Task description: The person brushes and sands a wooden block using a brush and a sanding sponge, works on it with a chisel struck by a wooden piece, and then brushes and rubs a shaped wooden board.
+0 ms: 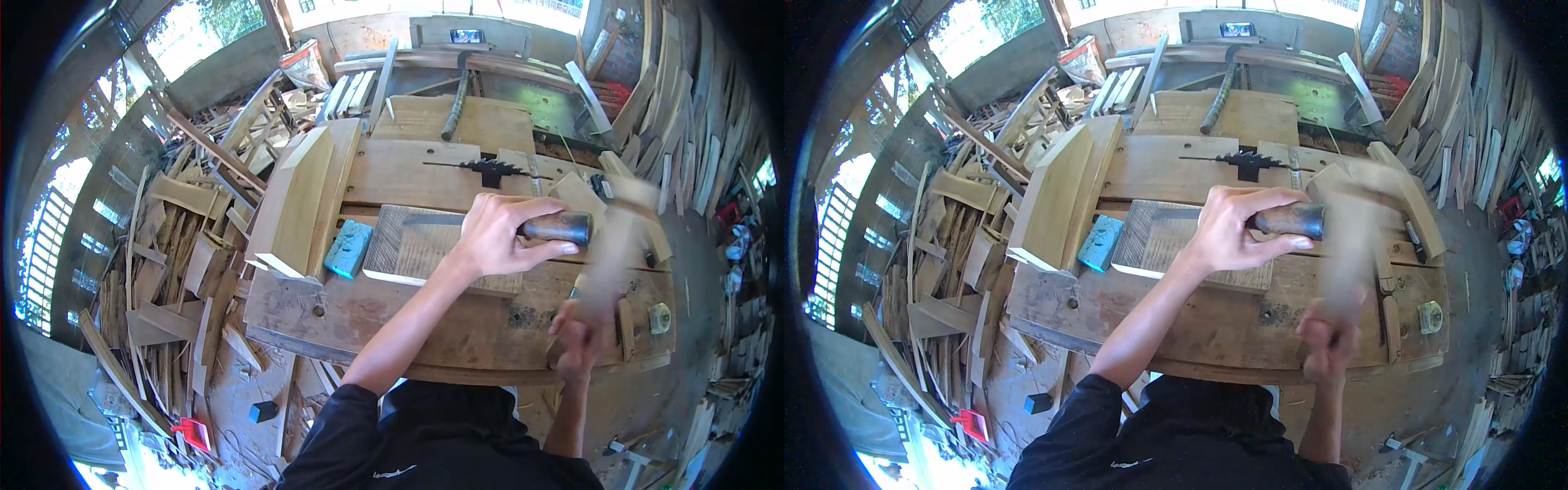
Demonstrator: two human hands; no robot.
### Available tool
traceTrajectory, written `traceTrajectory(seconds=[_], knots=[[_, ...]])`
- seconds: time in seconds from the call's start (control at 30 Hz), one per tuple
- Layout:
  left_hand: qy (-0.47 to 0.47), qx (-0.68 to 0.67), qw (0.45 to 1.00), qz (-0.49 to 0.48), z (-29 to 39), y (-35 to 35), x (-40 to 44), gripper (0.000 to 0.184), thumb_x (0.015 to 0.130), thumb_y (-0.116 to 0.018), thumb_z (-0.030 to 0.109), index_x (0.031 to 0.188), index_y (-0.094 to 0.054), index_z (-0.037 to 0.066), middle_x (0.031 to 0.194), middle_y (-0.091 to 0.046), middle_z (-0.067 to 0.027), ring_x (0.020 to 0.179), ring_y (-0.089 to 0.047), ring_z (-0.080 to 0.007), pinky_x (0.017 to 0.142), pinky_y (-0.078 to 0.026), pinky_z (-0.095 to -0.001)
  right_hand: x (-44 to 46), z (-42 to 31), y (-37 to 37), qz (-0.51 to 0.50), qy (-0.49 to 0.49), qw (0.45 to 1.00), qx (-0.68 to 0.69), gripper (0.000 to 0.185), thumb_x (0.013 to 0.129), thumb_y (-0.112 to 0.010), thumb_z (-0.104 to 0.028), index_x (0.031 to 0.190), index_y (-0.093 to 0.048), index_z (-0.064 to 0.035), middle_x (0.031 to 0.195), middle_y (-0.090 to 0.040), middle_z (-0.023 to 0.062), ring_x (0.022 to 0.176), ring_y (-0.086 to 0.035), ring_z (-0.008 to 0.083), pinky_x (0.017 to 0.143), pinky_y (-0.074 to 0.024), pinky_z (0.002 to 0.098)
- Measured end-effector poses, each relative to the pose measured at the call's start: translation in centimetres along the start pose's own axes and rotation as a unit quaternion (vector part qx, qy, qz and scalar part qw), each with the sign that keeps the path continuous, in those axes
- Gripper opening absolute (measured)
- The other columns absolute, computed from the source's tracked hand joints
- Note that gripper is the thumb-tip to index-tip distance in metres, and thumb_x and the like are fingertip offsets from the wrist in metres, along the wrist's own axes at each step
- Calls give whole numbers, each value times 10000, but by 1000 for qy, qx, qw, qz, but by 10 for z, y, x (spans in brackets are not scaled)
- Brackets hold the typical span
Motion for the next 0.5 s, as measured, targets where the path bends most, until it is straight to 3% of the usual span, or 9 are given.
traceTrajectory(seconds=[0.1,0.23,0.3,0.33,0.43,0.5], knots=[[-15,9,1000,13,-1,1,-6,532,753,-939,431,1124,-797,77,949,-812,-114,782,-795,-264,693,-626,-364,2,-1,1,-19,-72,997,30,711,1121,-518,-365,1686,-216,-59,992,-620,143,709,-561,173,640,-508,321],[-15,-30,999,18,34,-9,-10,524,762,-939,406,1137,-788,72,947,-806,-122,785,-793,-282,709,-629,-361,-4,1,18,56,-34,994,92,721,1111,-540,-372,1683,-224,-68,1031,-616,153,729,-566,180,650,-510,325],[-2,-67,998,7,49,-22,-9,518,776,-928,408,1158,-773,95,908,-794,-98,767,-780,-279,673,-609,-357,-1,-10,35,147,-4,982,117,725,1096,-540,-466,1631,-295,-41,1062,-586,156,766,-574,192,654,-500,324],[0,-70,998,8,50,-28,-8,518,776,-928,408,1158,-773,95,908,-794,-98,767,-780,-279,673,-609,-357,-4,-7,42,146,-6,983,114,725,1096,-540,-466,1631,-295,-41,1062,-586,156,766,-574,192,654,-500,324],[9,-64,998,-12,52,-36,-6,497,805,-902,431,1158,-769,107,888,-792,-82,743,-772,-268,630,-587,-346,-15,0,77,175,2,972,156,725,1065,-498,-627,1449,-417,-18,1052,-546,135,794,-579,193,648,-488,320],[12,-64,998,-3,49,-37,-4,498,805,-903,431,1157,-770,104,886,-793,-79,740,-772,-263,631,-587,-346,-14,-3,85,172,23,973,153,720,1069,-491,-622,1439,-417,-9,1041,-538,130,789,-572,187,648,-480,317]])
Point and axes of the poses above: each hand's wrist, its own x-axis towards the middle knuckle, its own y-axis out of the back of the hand, z = x × y, the point moved 8 cm from there along x, towards the middle knuckle
